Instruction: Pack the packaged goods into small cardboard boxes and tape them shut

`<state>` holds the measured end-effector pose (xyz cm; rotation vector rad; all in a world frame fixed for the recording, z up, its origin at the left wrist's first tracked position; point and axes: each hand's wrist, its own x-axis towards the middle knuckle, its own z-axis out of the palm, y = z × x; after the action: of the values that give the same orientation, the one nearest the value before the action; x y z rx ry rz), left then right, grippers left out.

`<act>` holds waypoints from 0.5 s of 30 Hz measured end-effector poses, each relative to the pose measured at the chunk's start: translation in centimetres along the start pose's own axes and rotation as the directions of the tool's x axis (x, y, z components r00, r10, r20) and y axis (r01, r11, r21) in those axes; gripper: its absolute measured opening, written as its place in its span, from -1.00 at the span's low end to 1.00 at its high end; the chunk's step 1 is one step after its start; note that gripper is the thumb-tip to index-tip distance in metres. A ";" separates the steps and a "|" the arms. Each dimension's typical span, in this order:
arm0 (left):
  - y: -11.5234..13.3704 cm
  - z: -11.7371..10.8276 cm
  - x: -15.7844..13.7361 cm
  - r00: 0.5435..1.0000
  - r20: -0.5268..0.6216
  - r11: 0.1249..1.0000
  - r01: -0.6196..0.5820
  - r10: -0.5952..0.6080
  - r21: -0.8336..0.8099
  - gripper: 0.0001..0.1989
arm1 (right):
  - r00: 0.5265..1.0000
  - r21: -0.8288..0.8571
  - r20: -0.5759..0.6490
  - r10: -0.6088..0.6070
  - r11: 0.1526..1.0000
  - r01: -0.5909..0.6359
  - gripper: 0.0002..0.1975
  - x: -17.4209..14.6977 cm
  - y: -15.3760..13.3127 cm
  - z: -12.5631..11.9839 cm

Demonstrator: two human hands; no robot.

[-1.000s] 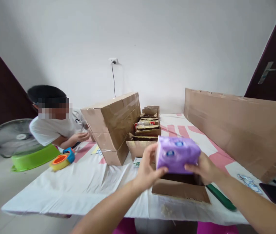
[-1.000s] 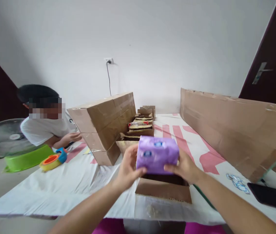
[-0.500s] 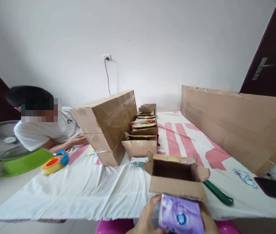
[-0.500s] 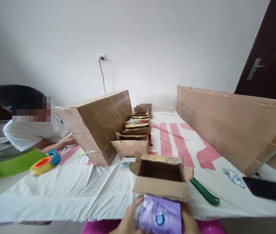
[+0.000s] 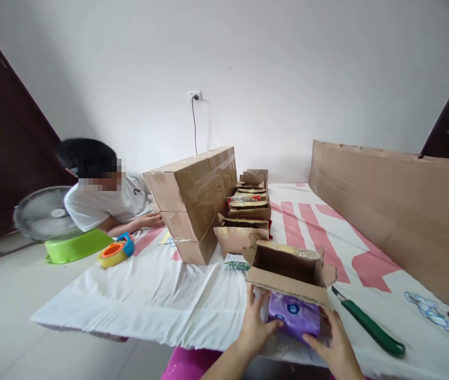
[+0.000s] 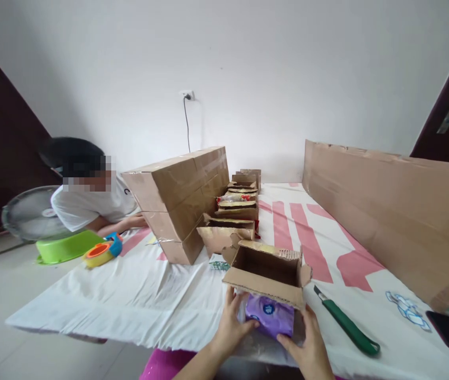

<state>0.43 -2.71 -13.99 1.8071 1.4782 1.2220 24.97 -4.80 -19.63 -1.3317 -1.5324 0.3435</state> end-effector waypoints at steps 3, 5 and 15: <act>0.5 -1.1 0.3 0.997 -0.045 0.998 -0.058 0.057 -0.033 -0.46 | 0.999 -0.027 -0.006 -0.052 0.998 0.051 -0.48 0.7 -1.0 0.1; 1.0 -1.9 0.1 0.993 -0.091 0.996 -0.084 0.081 -0.026 -0.49 | 0.997 -0.027 -0.003 -0.074 0.997 0.074 -0.51 1.1 -1.9 0.0; 3.1 -4.0 -1.1 0.958 -0.121 0.956 -0.274 0.262 -0.105 -0.45 | 0.988 -0.063 -0.135 -0.075 0.996 0.067 -0.50 -2.2 -4.3 0.0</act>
<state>-1.48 -5.21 -9.90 1.9319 1.2097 1.5262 22.21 -8.19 -17.51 -1.3153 -1.4796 0.1598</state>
